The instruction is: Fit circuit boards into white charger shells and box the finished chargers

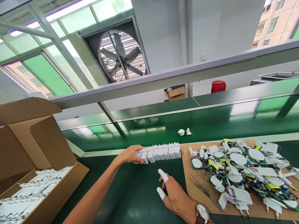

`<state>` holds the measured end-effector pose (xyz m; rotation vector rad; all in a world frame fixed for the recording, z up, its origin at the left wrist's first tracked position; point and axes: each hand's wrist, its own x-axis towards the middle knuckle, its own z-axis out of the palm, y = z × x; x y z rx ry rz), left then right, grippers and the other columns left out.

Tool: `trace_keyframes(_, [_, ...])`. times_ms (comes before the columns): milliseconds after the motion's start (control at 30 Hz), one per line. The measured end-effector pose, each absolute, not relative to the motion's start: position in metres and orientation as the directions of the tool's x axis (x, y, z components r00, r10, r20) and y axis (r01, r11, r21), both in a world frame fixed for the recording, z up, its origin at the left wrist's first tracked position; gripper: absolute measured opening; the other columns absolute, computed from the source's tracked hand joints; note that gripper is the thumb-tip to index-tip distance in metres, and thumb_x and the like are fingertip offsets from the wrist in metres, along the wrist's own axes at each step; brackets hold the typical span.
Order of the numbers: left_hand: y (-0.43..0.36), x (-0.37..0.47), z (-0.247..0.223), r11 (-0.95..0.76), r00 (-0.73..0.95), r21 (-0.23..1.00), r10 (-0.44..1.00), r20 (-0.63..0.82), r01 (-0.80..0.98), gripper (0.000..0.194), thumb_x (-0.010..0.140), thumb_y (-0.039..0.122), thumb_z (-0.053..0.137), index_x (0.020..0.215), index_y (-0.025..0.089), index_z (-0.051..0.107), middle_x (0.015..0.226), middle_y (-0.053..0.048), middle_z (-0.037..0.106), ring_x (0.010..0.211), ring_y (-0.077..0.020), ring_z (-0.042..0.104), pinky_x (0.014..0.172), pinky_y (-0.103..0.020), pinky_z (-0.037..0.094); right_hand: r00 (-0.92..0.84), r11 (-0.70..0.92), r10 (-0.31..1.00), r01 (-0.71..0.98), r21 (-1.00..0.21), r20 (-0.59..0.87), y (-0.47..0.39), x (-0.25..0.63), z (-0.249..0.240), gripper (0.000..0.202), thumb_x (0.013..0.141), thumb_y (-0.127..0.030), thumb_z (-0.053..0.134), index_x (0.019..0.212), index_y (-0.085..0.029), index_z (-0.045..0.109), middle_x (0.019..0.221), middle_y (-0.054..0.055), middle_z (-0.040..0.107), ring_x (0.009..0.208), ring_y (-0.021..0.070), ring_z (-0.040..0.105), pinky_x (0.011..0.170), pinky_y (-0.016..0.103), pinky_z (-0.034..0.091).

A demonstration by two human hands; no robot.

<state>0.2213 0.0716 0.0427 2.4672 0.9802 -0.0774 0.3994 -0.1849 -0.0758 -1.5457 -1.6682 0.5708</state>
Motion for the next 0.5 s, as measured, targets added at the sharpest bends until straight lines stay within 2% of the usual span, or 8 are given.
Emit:
trace_keyframes(100, [0.064,0.2,0.047,-0.665,0.795,0.438,0.537,-0.284,0.605,0.064,0.056,0.043,0.092,0.116,0.028,0.076,0.133,-0.005,0.068,0.127,-0.035,0.06,0.108,-0.04,0.047,0.039,0.141,0.977,0.622,-0.77,0.21,-0.184,0.399,-0.074,0.041,0.092,-0.015,0.05,0.133,-0.019,0.051,0.096,0.006,0.062,0.083,0.0206,0.062,0.08,0.038,0.055])
trace_keyframes(167, [0.056,0.184,0.049,-0.671,0.812,0.46,0.511,-0.281,0.581,0.073,0.055,0.047,0.093,0.123,0.029,0.073,0.148,-0.008,0.057,0.138,-0.0375,0.05,0.116,-0.044,0.04,0.03,0.133,0.981,0.622,-0.772,0.192,-0.185,0.398,-0.07,0.04,0.091,-0.015,0.051,0.131,-0.019,0.052,0.095,0.006,0.062,0.083,0.0212,0.062,0.08,0.039,0.055])
trace_keyframes(233, [0.044,0.17,0.049,-0.636,0.782,0.47,0.574,-0.242,0.612,0.105,0.054,0.055,0.093,0.148,0.028,0.055,0.164,-0.013,0.035,0.149,-0.0412,0.036,0.122,-0.05,0.033,0.024,0.131,0.982,0.622,-0.772,0.185,-0.186,0.398,-0.065,0.041,0.091,-0.015,0.05,0.132,-0.019,0.052,0.095,0.006,0.063,0.084,0.0216,0.062,0.08,0.039,0.055])
trace_keyframes(300, [0.029,0.163,0.048,-0.535,0.677,0.465,0.703,-0.218,0.705,0.136,0.055,0.064,0.09,0.165,0.024,0.02,0.168,-0.019,0.022,0.15,-0.0429,0.033,0.12,-0.053,0.035,0.025,0.13,0.982,0.62,-0.774,0.185,-0.187,0.398,-0.062,0.04,0.092,-0.015,0.05,0.132,-0.019,0.052,0.095,0.006,0.063,0.083,0.0214,0.063,0.08,0.04,0.055])
trace_keyframes(333, [0.022,0.163,0.048,-0.472,0.61,0.458,0.761,-0.22,0.754,0.144,0.057,0.068,0.087,0.167,0.022,0.006,0.166,-0.022,0.023,0.148,-0.0433,0.036,0.116,-0.053,0.038,0.029,0.133,0.981,0.617,-0.775,0.191,-0.187,0.398,-0.061,0.041,0.092,-0.016,0.05,0.132,-0.02,0.052,0.095,0.006,0.063,0.083,0.0212,0.063,0.08,0.039,0.055])
trace_keyframes(400, [0.008,0.168,0.046,-0.36,0.489,0.436,0.841,-0.232,0.825,0.146,0.062,0.071,0.081,0.166,0.02,-0.008,0.16,-0.024,0.033,0.14,-0.0432,0.046,0.109,-0.052,0.044,0.038,0.147,0.976,0.613,-0.777,0.214,-0.187,0.399,-0.062,0.042,0.092,-0.017,0.05,0.134,-0.02,0.051,0.095,0.005,0.063,0.081,0.0208,0.063,0.078,0.039,0.056])
trace_keyframes(500, [-0.008,0.186,0.039,-0.309,0.399,0.393,0.901,-0.172,0.866,0.139,0.066,0.061,0.079,0.166,0.015,-0.006,0.148,-0.024,0.049,0.134,-0.0445,0.051,0.105,-0.052,0.045,0.042,0.182,0.964,0.612,-0.77,0.261,-0.185,0.4,-0.071,0.043,0.093,-0.02,0.05,0.136,-0.021,0.051,0.094,0.005,0.064,0.079,0.0201,0.064,0.076,0.037,0.057])
